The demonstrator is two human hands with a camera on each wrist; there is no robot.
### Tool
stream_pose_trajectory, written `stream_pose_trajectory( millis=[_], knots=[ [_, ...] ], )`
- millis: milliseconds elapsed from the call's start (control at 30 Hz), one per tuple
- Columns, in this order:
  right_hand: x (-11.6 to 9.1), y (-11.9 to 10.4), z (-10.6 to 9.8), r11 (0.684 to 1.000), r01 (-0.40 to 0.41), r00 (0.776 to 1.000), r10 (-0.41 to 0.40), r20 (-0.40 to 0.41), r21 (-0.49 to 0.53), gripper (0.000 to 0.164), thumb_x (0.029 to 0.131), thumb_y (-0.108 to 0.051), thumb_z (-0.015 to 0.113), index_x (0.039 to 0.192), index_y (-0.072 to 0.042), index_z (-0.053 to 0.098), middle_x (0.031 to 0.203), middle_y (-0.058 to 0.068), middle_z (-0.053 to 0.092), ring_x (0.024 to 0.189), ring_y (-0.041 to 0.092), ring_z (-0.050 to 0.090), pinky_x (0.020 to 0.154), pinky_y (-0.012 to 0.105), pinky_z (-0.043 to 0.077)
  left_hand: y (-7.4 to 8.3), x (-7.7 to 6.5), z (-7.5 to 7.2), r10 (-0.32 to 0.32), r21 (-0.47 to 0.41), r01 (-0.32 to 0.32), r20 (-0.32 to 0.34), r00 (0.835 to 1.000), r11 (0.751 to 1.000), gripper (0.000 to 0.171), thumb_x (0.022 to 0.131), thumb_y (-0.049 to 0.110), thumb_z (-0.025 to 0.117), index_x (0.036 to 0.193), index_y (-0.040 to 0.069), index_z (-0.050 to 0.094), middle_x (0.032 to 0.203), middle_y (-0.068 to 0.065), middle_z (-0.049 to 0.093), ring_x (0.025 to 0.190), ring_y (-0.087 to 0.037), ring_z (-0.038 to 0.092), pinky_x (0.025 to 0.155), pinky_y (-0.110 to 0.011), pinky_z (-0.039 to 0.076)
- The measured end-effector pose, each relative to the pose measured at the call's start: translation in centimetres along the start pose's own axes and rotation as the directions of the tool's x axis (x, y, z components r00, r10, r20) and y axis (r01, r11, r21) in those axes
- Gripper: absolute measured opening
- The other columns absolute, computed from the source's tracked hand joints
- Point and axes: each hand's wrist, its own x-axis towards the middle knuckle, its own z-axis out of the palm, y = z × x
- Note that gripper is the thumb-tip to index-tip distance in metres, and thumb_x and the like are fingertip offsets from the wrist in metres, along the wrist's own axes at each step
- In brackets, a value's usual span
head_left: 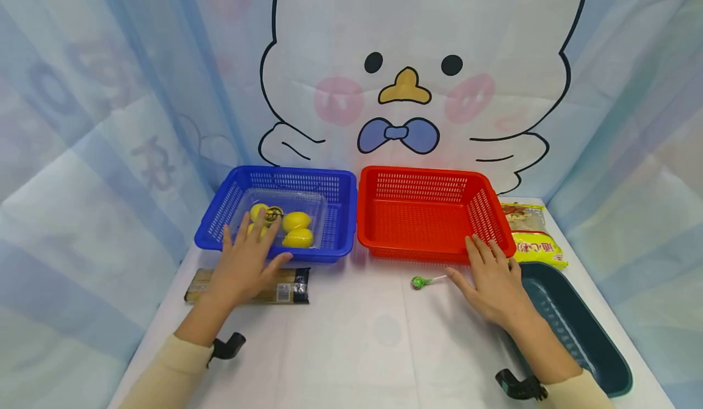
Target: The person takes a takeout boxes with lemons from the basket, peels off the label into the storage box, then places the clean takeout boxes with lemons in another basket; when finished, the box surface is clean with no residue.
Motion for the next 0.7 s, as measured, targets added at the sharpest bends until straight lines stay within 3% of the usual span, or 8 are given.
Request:
stream_pose_trajectory(
  millis=[133,267,400,533,633,700],
  knots=[
    [0.2,-0.1,0.2,1.0,0.009,1.0,-0.009,0.0,-0.004,0.1,0.101,-0.072,0.048,0.167,-0.001,0.023,0.171,0.027,0.022,0.152,0.059,0.021,0.116,0.086,0.014,-2.7,0.2,-0.4,-0.079,-0.047,0.076,-0.072,0.994,0.996,0.075,0.109,0.053,0.052,0.168,0.013,0.029,0.173,-0.027,0.017,0.157,-0.056,0.017,0.12,-0.085,0.008],
    [0.2,-0.2,0.3,1.0,0.008,1.0,-0.008,0.001,-0.008,0.099,0.101,-0.071,0.05,0.167,-0.001,0.025,0.171,0.028,0.023,0.152,0.059,0.022,0.117,0.085,0.015,-5.2,-0.1,-0.6,-0.148,-0.073,0.141,-0.11,0.983,0.987,0.068,0.111,0.043,0.052,0.165,0.005,0.033,0.168,-0.035,0.022,0.148,-0.064,0.027,0.115,-0.085,0.023],
    [0.3,-0.3,0.3,1.0,0.003,1.0,-0.003,-0.006,-0.014,0.099,0.101,-0.071,0.051,0.166,-0.001,0.026,0.17,0.029,0.024,0.151,0.058,0.022,0.117,0.085,0.015,-6.9,-0.2,-0.5,-0.197,-0.105,0.183,-0.14,0.97,0.978,0.065,0.113,0.04,0.049,0.161,-0.001,0.036,0.162,-0.041,0.026,0.139,-0.069,0.033,0.108,-0.084,0.034],
    [0.4,-0.5,0.1,1.0,0.0,1.0,0.0,-0.021,-0.011,0.1,0.1,-0.07,0.054,0.166,-0.001,0.026,0.17,0.029,0.023,0.151,0.058,0.021,0.118,0.084,0.014,-8.1,-0.2,-0.5,-0.226,-0.142,0.201,-0.184,0.957,0.969,0.064,0.112,0.038,0.051,0.157,-0.005,0.04,0.157,-0.044,0.032,0.133,-0.072,0.037,0.104,-0.085,0.036],
    [0.6,-0.7,-0.1,1.0,0.004,1.0,-0.005,-0.028,-0.006,0.101,0.099,-0.07,0.055,0.166,-0.001,0.026,0.169,0.03,0.023,0.151,0.058,0.021,0.117,0.084,0.015,-8.9,-0.3,-0.5,-0.277,-0.236,0.237,-0.153,0.949,0.942,0.065,0.112,0.038,0.051,0.159,-0.006,0.037,0.155,-0.044,0.033,0.134,-0.07,0.038,0.106,-0.084,0.036],
    [0.8,-0.8,-0.2,1.0,0.008,0.999,-0.008,-0.031,-0.001,0.1,0.099,-0.069,0.056,0.166,-0.002,0.026,0.169,0.029,0.023,0.151,0.057,0.021,0.117,0.084,0.016,-9.5,-0.3,-0.5,-0.324,-0.347,0.271,-0.106,0.94,0.898,0.068,0.113,0.037,0.049,0.16,-0.008,0.032,0.154,-0.045,0.032,0.136,-0.067,0.039,0.108,-0.081,0.037]
  ],
)
